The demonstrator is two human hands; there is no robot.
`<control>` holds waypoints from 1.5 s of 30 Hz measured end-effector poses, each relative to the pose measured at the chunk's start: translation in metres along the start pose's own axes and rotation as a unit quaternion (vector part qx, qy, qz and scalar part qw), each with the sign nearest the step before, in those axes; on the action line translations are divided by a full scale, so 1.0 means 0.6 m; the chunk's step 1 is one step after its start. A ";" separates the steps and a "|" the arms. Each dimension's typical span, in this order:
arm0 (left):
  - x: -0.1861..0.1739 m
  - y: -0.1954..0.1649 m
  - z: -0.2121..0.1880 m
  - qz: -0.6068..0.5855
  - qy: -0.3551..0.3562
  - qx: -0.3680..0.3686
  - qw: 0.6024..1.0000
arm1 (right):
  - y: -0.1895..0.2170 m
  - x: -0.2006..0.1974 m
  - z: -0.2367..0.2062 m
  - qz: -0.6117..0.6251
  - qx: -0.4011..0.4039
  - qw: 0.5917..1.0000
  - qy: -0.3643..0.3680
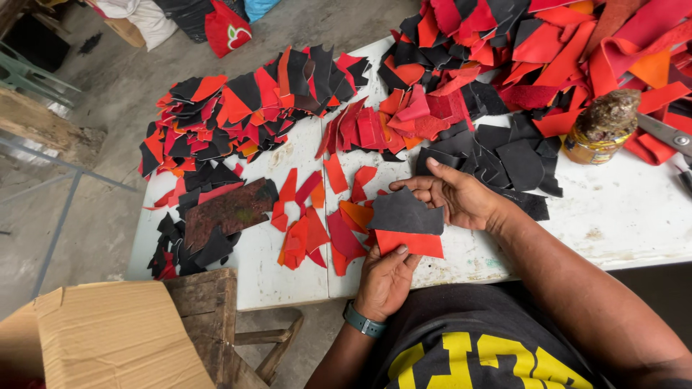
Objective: The person repeatedly picks red and black foam pieces from a table, aligns them, and presses them together to form paired units. The person handles the pieces one at a time and places the assembled pairs back on the table among other pieces.
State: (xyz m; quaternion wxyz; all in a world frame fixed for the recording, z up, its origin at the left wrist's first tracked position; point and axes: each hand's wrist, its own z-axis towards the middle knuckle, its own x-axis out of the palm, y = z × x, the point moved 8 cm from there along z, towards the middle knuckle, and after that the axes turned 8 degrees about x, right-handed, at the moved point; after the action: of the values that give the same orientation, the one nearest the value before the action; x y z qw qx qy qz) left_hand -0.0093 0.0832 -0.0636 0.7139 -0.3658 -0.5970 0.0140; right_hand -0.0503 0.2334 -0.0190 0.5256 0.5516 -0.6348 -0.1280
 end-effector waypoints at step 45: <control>0.033 -0.013 0.000 -0.123 0.025 -0.029 0.992 | -0.031 -0.046 0.026 0.000 -0.017 1.000 0.013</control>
State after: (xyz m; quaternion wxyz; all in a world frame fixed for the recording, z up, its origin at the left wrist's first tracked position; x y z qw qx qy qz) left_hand -0.0071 0.0866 -0.0427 0.7137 -0.3109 -0.6197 -0.1002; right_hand -0.0565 0.2433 -0.0536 0.5430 0.5441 -0.6259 -0.1316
